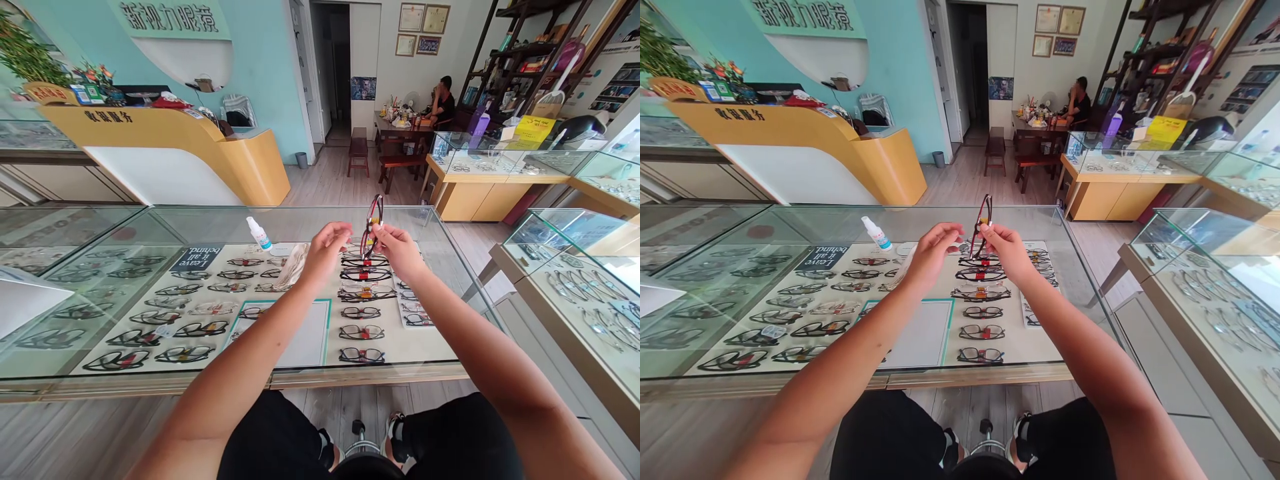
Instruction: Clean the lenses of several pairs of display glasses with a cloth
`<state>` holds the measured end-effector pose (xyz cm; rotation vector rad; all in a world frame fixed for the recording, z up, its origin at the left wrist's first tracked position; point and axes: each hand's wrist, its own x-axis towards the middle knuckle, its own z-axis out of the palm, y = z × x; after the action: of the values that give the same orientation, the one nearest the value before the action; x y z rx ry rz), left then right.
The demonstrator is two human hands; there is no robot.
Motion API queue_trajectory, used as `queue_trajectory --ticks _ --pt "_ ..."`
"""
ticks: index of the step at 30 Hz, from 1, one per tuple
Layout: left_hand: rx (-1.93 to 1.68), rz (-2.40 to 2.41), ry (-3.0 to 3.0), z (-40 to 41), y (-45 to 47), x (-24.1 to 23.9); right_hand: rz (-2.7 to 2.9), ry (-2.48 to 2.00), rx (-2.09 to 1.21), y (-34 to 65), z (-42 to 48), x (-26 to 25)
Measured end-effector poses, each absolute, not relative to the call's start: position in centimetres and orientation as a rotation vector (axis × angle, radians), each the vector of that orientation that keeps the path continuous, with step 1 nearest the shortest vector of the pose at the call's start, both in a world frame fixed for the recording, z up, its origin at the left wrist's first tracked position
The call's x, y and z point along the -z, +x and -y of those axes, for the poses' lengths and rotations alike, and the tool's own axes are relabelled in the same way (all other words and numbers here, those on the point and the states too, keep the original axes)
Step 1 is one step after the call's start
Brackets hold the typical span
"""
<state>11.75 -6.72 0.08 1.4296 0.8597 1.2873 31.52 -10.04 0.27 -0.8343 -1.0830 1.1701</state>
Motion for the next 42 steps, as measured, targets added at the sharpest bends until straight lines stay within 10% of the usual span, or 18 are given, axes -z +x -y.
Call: queue_trajectory --ticks 42 --pt "-0.772 -0.695 1.595 3.8 10.4 1.5 1.19 -0.787 -1.398 31.7 10.5 -0.6"
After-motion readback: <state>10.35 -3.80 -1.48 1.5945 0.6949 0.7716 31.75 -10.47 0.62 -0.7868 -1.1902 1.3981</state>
